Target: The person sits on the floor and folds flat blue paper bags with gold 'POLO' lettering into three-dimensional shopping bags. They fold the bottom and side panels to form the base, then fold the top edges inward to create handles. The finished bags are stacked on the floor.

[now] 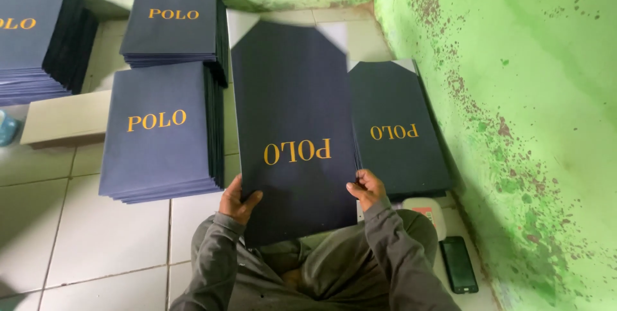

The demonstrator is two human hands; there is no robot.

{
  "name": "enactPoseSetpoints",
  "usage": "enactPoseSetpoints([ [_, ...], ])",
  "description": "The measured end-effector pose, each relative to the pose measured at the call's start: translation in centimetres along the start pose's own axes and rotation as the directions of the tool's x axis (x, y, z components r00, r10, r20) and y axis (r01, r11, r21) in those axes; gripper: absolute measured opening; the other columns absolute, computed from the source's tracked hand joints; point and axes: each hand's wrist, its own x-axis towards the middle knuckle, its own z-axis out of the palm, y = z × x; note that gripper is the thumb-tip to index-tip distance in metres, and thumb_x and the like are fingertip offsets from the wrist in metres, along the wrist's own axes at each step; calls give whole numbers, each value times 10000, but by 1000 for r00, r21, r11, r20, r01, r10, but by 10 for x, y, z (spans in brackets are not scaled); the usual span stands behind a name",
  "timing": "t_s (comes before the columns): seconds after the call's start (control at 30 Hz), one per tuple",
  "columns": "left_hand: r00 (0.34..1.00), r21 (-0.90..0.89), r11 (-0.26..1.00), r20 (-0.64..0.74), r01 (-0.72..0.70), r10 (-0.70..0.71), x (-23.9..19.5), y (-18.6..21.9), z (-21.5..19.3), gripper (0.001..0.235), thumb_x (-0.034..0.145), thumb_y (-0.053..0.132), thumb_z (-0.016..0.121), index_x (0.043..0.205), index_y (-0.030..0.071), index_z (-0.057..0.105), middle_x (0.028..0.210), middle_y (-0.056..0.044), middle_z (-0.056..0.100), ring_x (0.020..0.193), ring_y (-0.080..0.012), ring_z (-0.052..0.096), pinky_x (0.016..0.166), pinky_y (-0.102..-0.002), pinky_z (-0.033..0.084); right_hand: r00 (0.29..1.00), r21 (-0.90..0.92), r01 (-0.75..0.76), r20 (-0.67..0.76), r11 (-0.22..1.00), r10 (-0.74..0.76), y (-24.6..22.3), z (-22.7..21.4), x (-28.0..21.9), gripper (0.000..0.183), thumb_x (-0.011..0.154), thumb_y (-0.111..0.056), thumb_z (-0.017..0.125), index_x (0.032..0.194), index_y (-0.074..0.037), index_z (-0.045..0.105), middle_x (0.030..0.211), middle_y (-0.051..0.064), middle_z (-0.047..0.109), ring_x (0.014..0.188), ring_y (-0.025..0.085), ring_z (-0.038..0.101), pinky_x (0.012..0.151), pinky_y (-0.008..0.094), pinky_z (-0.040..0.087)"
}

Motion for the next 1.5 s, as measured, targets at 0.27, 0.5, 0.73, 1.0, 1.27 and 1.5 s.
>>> enactPoseSetpoints([
  [0.27, 880, -1, 894, -175, -449, 441, 14, 101, 2, 529, 929, 51, 734, 1422, 18, 545, 1017, -129, 718, 895, -137, 634, 809, -295, 562, 953, -10, 297, -64, 955, -297, -65, -2, 14, 248, 852, -125, 830, 1044, -12, 719, 779, 133, 720, 716, 133, 652, 606, 293, 558],
  [0.5, 577, 320, 608, -196, -727, 793, -4, 227, -2, 711, 912, -40, 767, 1498, -179, 388, 1174, -311, 677, 1070, -402, 703, 932, -431, 564, 774, -7, 633, 7, 774, -633, -273, 58, -44, 544, 812, -70, 861, 1288, 79, 646, 925, 137, 714, 858, 136, 681, 747, 272, 596],
  [0.73, 429, 731, 57, 334, -680, 839, -12, 289, -26, 235, 896, 320, 783, 1081, 176, 792, 1271, -112, 680, 1173, -369, 659, 925, -456, 470, 449, -127, 889, 425, 440, -786, -364, 76, -57, 276, 874, -60, 795, 1144, -8, 775, 855, 126, 756, 677, 200, 705, 594, 295, 561],
  [1.0, 302, 652, -160, 537, -741, 787, -32, 297, -16, 267, 994, 51, 584, 1175, 188, 725, 1176, -133, 695, 1050, -319, 698, 1005, -541, 485, 296, -29, 896, 783, 444, -547, -389, 102, -54, 162, 930, -222, 772, 990, -72, 788, 860, 102, 763, 680, 285, 743, 583, 401, 601],
  [1.27, 235, 616, -175, 526, -768, 818, -43, 295, -10, 297, 1031, 65, 544, 1270, 168, 686, 1256, -140, 683, 1132, -314, 674, 1051, -511, 460, 412, -181, 787, 866, 590, -284, -411, 134, -27, 233, 903, -240, 804, 717, -131, 718, 536, -5, 644, 499, 99, 561, 483, 291, 480],
  [1.5, 211, 592, -204, 555, -780, 805, -59, 290, -2, 177, 1048, 115, 543, 1149, 130, 687, 1165, -157, 681, 1099, -357, 657, 1054, -570, 446, 518, -441, 798, 850, 411, -94, -399, 151, -18, 362, 749, -258, 898, 898, -175, 578, 709, 34, 714, 725, 366, 726, 664, 473, 547],
])
